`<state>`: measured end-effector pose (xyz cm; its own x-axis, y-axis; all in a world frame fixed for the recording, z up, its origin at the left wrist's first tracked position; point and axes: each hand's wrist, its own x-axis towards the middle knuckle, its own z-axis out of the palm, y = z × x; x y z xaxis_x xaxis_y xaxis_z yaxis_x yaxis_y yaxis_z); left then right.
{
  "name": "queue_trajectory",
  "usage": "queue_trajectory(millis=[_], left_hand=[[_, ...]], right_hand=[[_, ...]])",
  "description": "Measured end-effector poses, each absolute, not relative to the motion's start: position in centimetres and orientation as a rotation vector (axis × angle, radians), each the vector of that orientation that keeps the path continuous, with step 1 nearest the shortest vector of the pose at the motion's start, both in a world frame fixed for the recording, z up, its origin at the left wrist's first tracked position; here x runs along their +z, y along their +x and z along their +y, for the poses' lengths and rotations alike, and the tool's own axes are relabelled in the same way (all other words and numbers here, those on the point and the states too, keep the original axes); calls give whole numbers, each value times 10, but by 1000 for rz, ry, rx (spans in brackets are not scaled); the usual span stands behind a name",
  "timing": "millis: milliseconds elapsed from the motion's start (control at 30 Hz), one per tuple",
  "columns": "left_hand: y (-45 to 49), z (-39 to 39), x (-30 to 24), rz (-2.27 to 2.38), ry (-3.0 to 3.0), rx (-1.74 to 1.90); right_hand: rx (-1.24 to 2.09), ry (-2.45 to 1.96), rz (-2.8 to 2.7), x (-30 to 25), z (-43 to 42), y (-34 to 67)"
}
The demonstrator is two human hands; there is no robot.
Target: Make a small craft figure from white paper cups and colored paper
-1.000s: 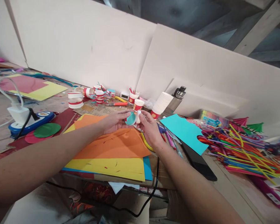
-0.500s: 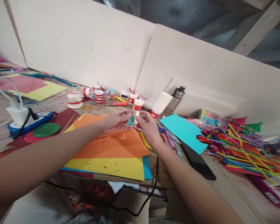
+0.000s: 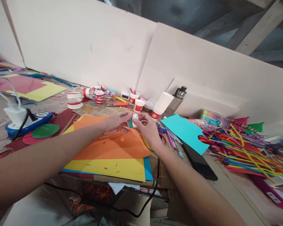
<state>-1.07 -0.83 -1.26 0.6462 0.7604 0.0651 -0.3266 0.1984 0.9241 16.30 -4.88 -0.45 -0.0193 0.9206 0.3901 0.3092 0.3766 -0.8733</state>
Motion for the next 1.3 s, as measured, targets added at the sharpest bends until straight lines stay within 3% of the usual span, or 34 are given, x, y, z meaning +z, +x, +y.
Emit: queue_trajectory(millis=[200,533,1300], left_hand=[[-10,-14,-9,488,1178,811],[-10,-11,-12,428,1110,771],[-10,-9,-11,414,1038,738]], right_hand=[[503,-1239,-1643,-2,-51,160],[645,-1149,-1717,1,-57,166],[496,-1122,-1974,4,-62,174]])
